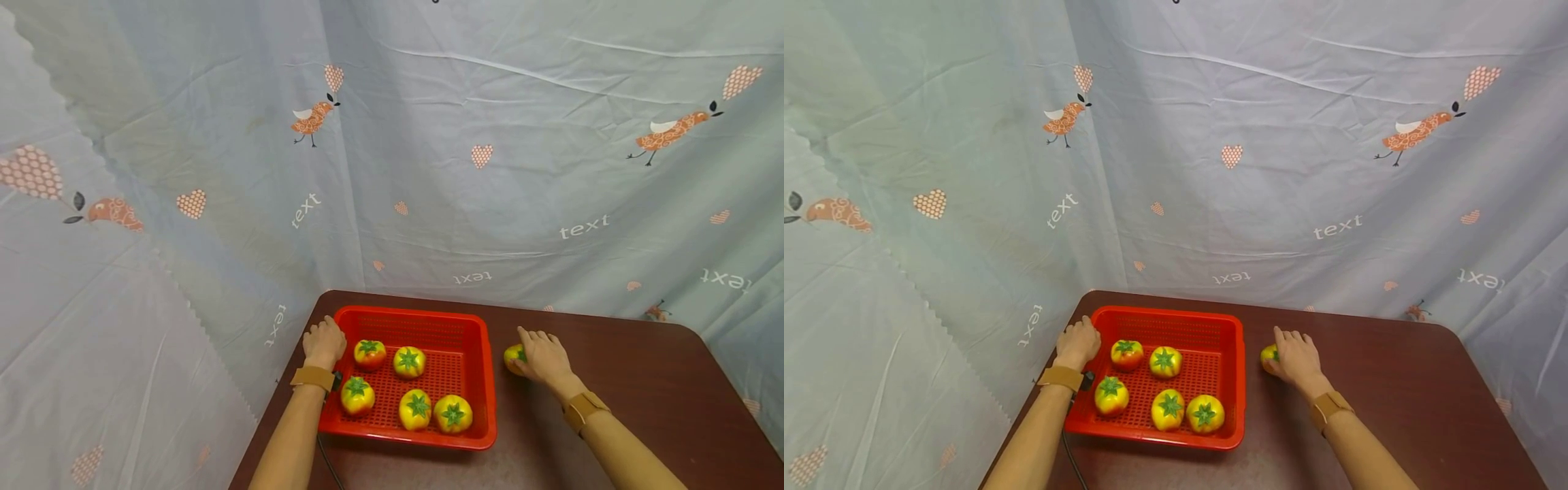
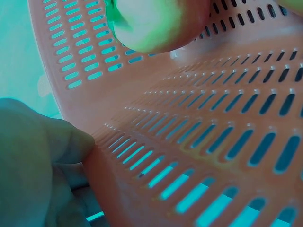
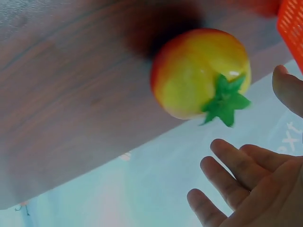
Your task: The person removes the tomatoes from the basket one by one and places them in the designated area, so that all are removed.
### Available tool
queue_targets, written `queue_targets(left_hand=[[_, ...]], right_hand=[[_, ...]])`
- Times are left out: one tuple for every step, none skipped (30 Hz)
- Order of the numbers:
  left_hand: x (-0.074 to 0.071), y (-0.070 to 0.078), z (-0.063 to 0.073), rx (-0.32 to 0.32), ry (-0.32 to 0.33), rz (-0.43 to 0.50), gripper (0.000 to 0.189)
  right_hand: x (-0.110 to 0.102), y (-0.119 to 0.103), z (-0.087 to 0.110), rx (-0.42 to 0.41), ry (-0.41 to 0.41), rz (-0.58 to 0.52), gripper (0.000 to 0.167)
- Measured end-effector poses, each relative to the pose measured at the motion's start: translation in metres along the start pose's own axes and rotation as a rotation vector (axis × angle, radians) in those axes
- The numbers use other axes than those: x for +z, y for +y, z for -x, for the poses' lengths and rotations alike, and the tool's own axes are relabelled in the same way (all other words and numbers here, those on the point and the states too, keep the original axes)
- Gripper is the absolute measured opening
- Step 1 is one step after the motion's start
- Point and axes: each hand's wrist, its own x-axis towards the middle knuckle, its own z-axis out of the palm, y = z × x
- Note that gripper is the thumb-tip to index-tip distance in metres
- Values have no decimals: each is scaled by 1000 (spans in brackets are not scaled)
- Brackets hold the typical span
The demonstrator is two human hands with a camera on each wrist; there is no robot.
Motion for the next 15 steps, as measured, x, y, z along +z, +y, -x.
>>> queue_targets(left_hand=[[0,0,0,0,1,-1,60],[0,0,0,1,3,-1,60],[0,0,0,2,4,-3,60],[0,0,0,3,3,-3,60],[0,0,0,3,4,-3,60],[0,0,0,4,5,-4,60],[0,0,0,5,6,-5,60],[0,0,1,5,8,-4,60],[0,0,1,4,9,-3,60],[1,0,1,4,10,-4,60],[1,0,1,5,13,-4,59],[1,0,0,6,14,-7,60],[1,0,0,8,16,-9,60],[1,0,0,10,18,-10,60],[1,0,0,13,20,-13,60]], right_hand=[[-2,-1,-1,-7,13,3,71],[-3,-2,-1,-10,22,1,71],[-5,-3,-1,-12,27,-2,71],[-6,-4,-2,-12,29,-2,71],[-7,-5,-2,-13,31,0,72],[-8,-6,-3,-13,34,-2,72],[-9,-7,-3,-12,36,-2,72],[-9,-7,-4,-12,38,-2,72],[-10,-7,-5,-14,42,0,73],[-10,-7,-5,-15,46,0,73],[-11,-8,-6,-16,51,0,73],[-12,-8,-7,-18,56,-1,74],[-12,-8,-7,-21,61,0,74],[-13,-8,-8,-24,68,-1,74],[-14,-9,-8,-27,75,-4,75]])
